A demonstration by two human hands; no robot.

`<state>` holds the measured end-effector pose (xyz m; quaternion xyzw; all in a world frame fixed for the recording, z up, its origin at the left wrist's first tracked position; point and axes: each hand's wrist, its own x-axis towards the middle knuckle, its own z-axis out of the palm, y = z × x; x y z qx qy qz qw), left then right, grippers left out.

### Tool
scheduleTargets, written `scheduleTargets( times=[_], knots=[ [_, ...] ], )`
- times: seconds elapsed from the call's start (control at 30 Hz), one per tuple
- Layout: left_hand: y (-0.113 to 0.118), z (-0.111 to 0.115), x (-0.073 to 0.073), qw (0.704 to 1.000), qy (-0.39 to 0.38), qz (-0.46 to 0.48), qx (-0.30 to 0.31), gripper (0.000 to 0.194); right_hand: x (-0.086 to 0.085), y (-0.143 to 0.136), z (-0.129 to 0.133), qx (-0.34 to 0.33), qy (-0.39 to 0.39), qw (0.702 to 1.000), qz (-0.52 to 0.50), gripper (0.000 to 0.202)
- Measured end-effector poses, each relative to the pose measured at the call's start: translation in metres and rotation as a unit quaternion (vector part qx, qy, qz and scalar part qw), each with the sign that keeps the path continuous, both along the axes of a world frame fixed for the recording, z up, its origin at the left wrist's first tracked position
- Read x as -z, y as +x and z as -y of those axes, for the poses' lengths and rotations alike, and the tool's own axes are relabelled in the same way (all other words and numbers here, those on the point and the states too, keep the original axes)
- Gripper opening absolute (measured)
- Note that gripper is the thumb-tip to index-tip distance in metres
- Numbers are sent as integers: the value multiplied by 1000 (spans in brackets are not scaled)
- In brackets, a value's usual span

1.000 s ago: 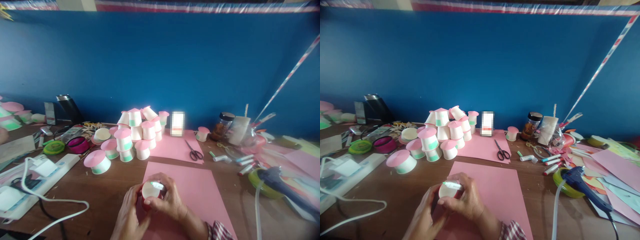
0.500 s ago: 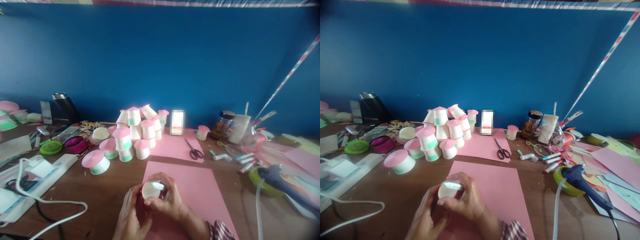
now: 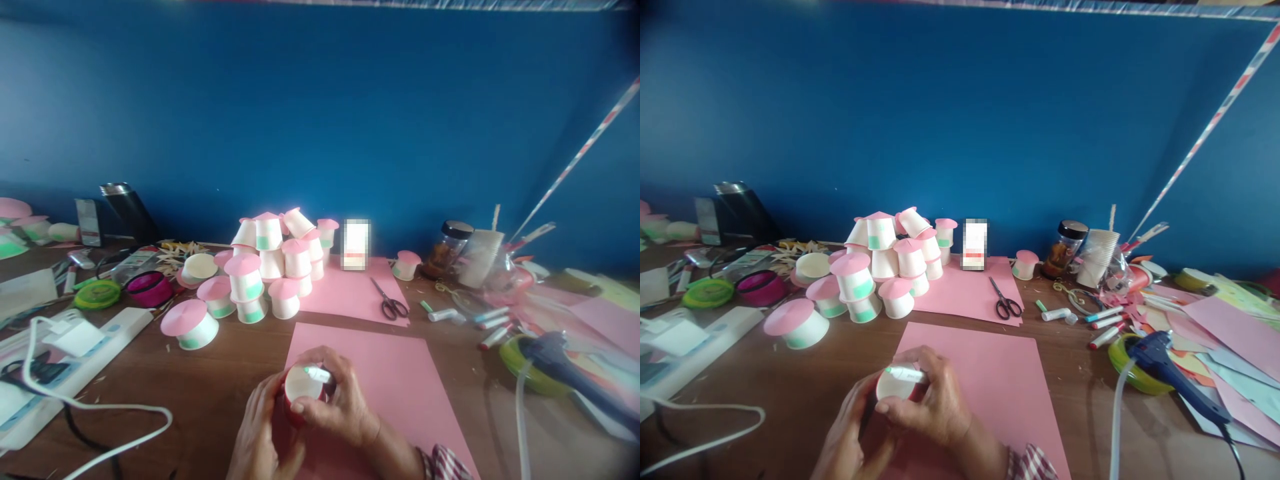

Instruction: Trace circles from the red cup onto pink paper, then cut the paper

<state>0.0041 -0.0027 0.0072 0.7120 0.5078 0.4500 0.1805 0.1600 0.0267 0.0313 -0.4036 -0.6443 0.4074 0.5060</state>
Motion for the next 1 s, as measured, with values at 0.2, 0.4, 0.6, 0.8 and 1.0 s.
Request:
scheduleTargets(
  times=[0.2, 0.4, 0.6, 0.8, 1.0],
  knots=[
    [-8, -3, -2, 997, 23, -60, 38, 54, -5, 0, 0, -20, -13, 1000, -11, 43],
    [-3, -1, -4, 999, 16, -21, 31, 49, -7, -2, 0, -38, -6, 997, -60, 38],
    [3, 2, -3, 1000, -17, 16, 6, 44, -3, -1, 1, -26, -14, 999, -36, 46],
    [2, 1, -2, 999, -23, 31, 11, 44, -2, 1, -1, -17, -3, 1000, -14, 48],
    [1, 1, 2, 999, -19, 30, 6, 44, -1, 0, -1, -32, -15, 999, -39, 43]
  ],
)
